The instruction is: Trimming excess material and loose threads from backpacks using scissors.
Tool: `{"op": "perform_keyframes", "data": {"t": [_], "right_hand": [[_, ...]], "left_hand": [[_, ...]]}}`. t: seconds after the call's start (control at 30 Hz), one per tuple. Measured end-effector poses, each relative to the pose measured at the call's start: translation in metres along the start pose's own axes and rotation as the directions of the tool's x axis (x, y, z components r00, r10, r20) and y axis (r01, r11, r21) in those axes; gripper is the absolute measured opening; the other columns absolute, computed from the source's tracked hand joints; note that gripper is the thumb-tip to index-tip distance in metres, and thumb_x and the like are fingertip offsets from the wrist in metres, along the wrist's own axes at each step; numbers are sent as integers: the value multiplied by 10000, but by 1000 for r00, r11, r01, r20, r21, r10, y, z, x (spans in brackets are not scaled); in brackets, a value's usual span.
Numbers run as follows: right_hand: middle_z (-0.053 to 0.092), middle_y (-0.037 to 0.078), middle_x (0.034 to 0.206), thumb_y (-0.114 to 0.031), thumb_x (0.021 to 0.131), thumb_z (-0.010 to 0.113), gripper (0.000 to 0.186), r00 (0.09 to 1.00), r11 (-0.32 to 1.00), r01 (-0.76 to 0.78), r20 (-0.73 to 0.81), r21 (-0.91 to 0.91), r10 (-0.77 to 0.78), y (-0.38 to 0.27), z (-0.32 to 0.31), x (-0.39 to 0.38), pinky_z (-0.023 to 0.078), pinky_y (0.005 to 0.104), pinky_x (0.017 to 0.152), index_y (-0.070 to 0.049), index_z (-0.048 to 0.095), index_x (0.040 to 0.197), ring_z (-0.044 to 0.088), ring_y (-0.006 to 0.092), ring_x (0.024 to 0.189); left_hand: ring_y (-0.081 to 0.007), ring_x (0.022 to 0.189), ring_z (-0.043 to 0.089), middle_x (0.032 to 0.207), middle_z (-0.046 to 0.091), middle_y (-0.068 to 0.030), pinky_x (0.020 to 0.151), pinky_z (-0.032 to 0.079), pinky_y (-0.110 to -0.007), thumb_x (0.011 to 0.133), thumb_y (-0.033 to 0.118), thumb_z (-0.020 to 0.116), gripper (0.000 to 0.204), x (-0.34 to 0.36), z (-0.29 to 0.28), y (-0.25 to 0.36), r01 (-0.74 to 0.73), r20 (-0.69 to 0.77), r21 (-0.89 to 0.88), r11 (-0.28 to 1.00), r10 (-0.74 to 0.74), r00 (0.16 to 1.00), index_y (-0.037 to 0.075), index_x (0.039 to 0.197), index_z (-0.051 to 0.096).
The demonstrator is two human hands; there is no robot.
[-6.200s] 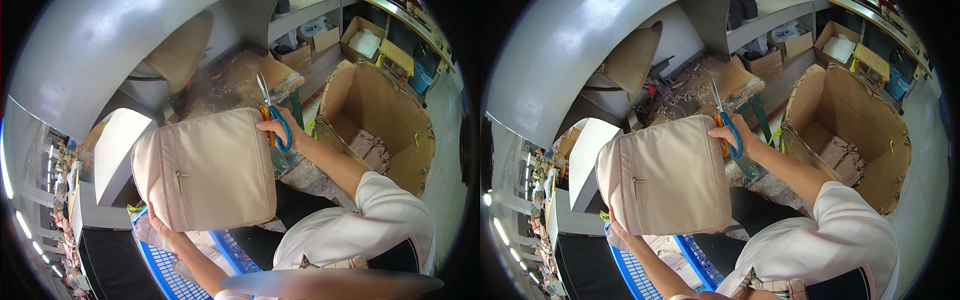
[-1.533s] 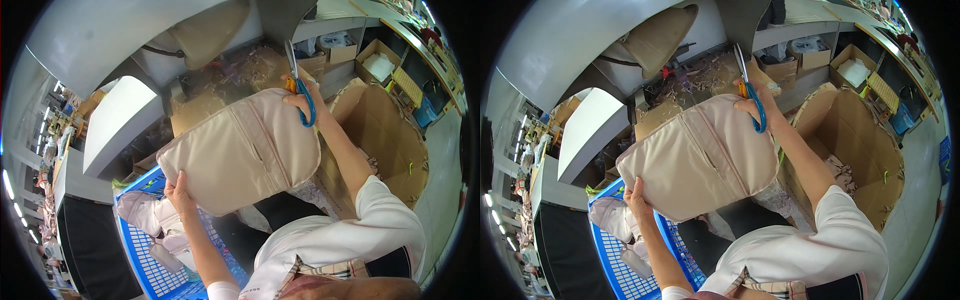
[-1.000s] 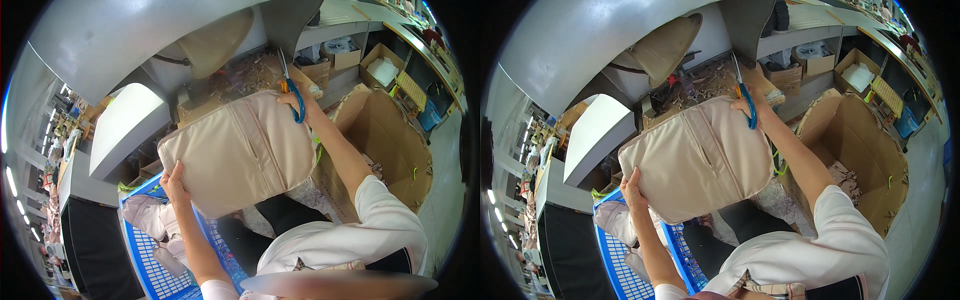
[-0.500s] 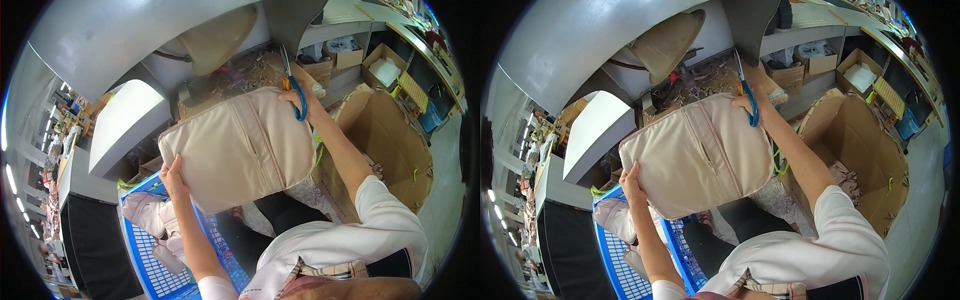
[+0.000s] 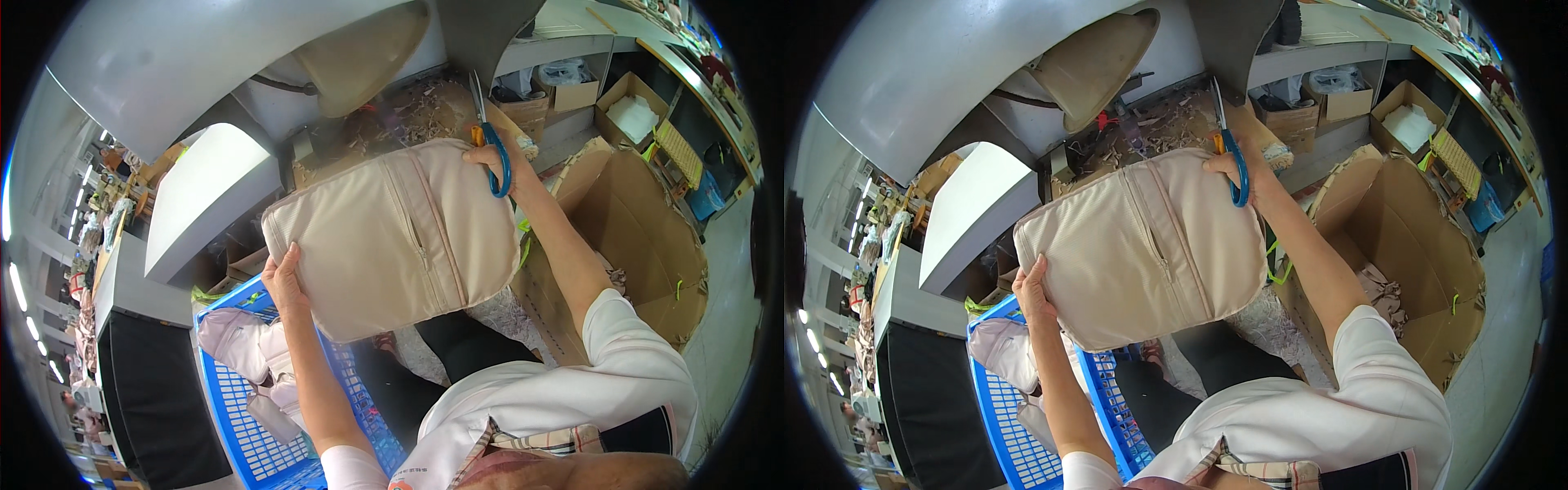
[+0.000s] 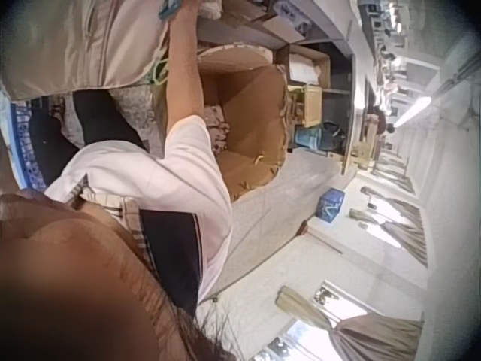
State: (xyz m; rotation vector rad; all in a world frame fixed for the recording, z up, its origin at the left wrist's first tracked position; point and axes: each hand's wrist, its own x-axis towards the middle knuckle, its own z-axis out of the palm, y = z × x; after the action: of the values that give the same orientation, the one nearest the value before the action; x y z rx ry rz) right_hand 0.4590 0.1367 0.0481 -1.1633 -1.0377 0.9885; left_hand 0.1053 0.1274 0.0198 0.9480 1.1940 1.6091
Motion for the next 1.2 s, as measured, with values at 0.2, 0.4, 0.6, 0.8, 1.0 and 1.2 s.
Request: {"op": "perform_keyframes", "data": {"t": [0.2, 0.4, 0.6, 0.8, 1.0, 1.2], "right_hand": [[476, 13, 792, -39, 586, 628, 479, 1000, 1000, 4, -8, -30, -5, 1, -1, 1, 364, 201, 679, 33, 509, 1044, 464, 120, 722], [465, 15, 793, -49, 581, 632, 490, 1000, 1000, 11, 10, 13, -11, 1, -1, 0, 356, 200, 674, 27, 500, 1047, 458, 122, 725], [465, 15, 793, -63, 593, 637, 471, 1000, 999, 30, 1, 15, -30, -2, -2, -4, 353, 203, 690, 20, 507, 1038, 457, 125, 735], [473, 17, 819, -48, 594, 630, 463, 1000, 1000, -12, -1, 29, 12, -2, -7, -8, 348, 195, 710, 1, 514, 1040, 456, 115, 758], [477, 45, 809, -10, 577, 630, 480, 1000, 998, 21, -18, 63, -20, 1, -14, -9, 384, 217, 640, 24, 502, 1039, 486, 135, 712], [471, 33, 806, -7, 578, 632, 485, 999, 998, 33, -44, 55, -31, 0, -21, -14, 369, 204, 633, 21, 505, 1046, 480, 125, 700]], "left_hand": [[-124, 653, 574, 797, 621, -68, 619, 459, -231, 717, 69, 652, 200, 0, 1, 1, 21, -14, 5, 1000, -21, 1000, -16, 890, 599], [-131, 660, 583, 799, 623, -76, 619, 467, -235, 715, 53, 644, 196, 0, 4, 4, 17, -21, 1, 1000, -17, 1000, -17, 893, 599], [-130, 658, 583, 792, 622, -80, 615, 468, -233, 713, 57, 651, 197, 2, 6, 5, 10, -12, 12, 1000, -10, 1000, -27, 882, 593], [-117, 651, 575, 781, 619, -69, 607, 460, -224, 710, 69, 665, 206, 4, 8, 2, 2, 1, -4, 1000, -2, 1000, -28, 875, 590], [-106, 624, 559, 764, 613, -54, 585, 448, -219, 712, 66, 662, 186, 5, 12, 0, 9, 15, 1, 1000, -9, 1000, -24, 862, 597], [-92, 609, 545, 743, 606, -41, 565, 440, -219, 709, 70, 660, 165, 2, 20, 1, 15, 38, 18, 1000, -15, 999, -13, 840, 603]]}}
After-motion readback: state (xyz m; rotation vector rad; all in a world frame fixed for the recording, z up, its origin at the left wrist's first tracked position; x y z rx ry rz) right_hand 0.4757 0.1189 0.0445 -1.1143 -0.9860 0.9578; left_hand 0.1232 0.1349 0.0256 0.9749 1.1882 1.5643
